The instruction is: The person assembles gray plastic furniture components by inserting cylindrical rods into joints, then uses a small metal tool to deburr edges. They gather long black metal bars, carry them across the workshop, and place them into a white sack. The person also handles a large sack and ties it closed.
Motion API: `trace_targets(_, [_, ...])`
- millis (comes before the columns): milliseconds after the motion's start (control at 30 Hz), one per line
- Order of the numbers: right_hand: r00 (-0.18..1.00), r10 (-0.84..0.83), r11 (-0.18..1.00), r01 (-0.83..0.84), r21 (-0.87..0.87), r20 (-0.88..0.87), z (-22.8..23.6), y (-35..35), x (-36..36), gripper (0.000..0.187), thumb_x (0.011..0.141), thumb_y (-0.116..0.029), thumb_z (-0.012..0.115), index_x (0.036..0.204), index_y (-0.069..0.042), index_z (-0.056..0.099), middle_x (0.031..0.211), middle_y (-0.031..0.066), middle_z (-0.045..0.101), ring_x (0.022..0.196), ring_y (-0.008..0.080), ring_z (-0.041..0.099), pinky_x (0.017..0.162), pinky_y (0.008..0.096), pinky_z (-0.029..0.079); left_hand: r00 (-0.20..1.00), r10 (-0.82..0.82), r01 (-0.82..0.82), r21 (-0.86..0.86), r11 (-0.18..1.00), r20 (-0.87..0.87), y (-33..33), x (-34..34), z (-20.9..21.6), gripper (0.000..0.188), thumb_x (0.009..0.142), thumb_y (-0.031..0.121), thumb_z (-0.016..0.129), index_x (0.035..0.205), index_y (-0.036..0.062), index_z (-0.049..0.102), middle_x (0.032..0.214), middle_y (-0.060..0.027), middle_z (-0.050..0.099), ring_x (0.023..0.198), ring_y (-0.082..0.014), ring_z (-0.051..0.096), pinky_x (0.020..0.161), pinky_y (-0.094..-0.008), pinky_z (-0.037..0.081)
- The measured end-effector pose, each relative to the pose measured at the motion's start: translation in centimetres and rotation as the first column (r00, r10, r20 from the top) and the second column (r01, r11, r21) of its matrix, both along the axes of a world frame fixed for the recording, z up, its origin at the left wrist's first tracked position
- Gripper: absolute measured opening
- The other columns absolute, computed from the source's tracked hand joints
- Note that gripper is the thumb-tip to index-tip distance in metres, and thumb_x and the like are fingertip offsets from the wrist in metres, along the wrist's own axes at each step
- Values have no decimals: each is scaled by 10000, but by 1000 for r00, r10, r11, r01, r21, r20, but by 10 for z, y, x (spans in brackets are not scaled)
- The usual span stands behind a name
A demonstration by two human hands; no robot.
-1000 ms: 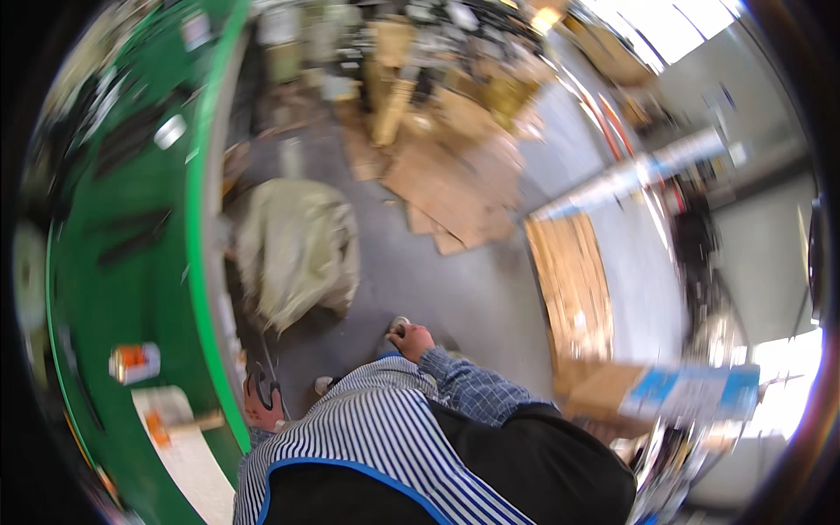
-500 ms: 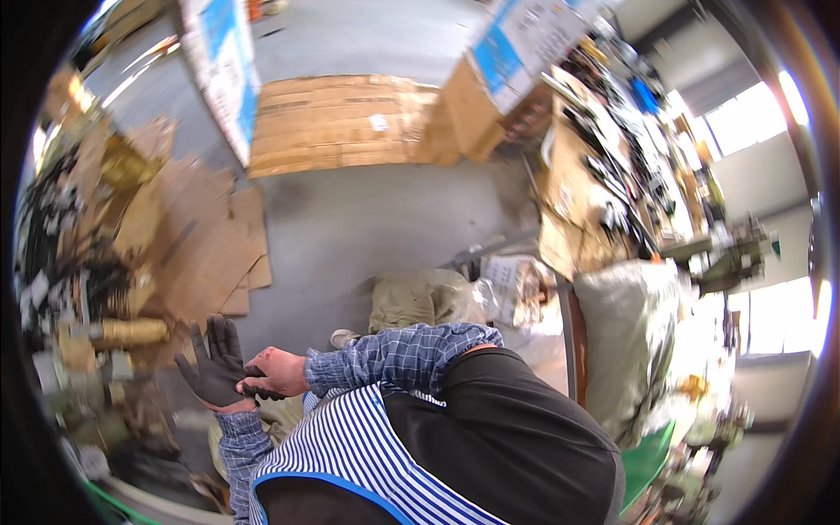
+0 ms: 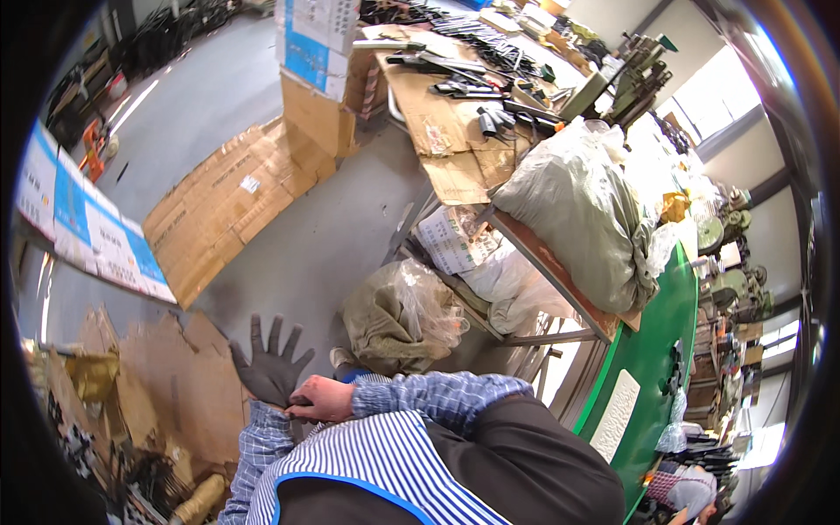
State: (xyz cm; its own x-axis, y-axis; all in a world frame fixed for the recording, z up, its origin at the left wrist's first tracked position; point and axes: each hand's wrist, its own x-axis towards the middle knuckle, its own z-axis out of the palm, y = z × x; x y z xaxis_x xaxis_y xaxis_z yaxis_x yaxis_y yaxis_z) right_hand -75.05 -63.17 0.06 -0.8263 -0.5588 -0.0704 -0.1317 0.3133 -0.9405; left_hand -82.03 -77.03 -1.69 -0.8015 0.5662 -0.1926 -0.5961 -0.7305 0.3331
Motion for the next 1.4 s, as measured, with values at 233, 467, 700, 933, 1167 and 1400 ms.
trace_targets(233, [796, -522, 806, 578, -127, 307, -29, 113, -34, 261, 977, -257, 619, 1022, -7, 677, 862, 86, 712, 764, 131, 662, 705, 288, 524, 901, -420, 352, -383, 854, -110, 135, -102, 5, 716, 945, 528, 563, 1535, 234, 283, 1433, -116, 456, 1195, -335, 546, 978, -505, 469])
trace_targets(467, [320, -914, 299, 947, -118, 250, -53, 221, -83, 233, 951, -210, 615, 1073, -22, 679, 957, 91, 719, 911, 151, 679, 844, 292, 519, 727, -661, 334, -743, 580, -189, 222, -268, 10, 413, 1004, 356, 523, 1306, 79, 576, 1106, -97, 677, 1013, -217, 654, 932, -374, 504])
trace_targets(700, [-365, -922, -374, 926, -49, 128, -47, 298, -69, 207, 934, -144, 647, 1088, -7, 660, 1044, 74, 699, 990, 137, 644, 904, 281, 494, 515, -820, 336, -820, 463, -252, 375, -395, 5, 331, 984, 288, 565, 1203, 55, 652, 1053, -56, 693, 942, -162, 645, 860, -289, 485])
trace_targets(933, [-674, -708, -675, 734, -80, -212, -5, 379, -98, 141, 916, -91, 635, 1028, -15, 675, 978, 55, 681, 937, 130, 629, 874, 277, 481, 164, -765, 9, -775, 632, -622, 569, -519, -28, 345, 958, 136, 614, 1244, -56, 595, 1157, -118, 663, 1067, -175, 620, 942, -287, 488])
trace_targets(1167, [-627, -647, -734, 667, 131, -433, 58, 516, -197, 202, 862, -56, 650, 1061, -27, 664, 995, 103, 635, 945, 234, 616, 865, 344, 482, -261, -694, -481, -533, 696, -671, 692, -576, -17, 574, 768, 226, 780, 1284, 81, 572, 1292, -178, 534, 1243, -376, 466, 1060, -456, 384])
trace_targets(1400, [-404, -836, -518, 802, 296, -370, 30, 591, -273, 315, 867, -208, 690, 1140, -54, 653, 1065, 133, 650, 993, 286, 625, 876, 404, 498, -330, -755, -490, -581, 650, -566, 714, -600, -40, 654, 747, 193, 787, 1337, 87, 524, 1350, -188, 478, 1271, -393, 434, 1082, -471, 373])
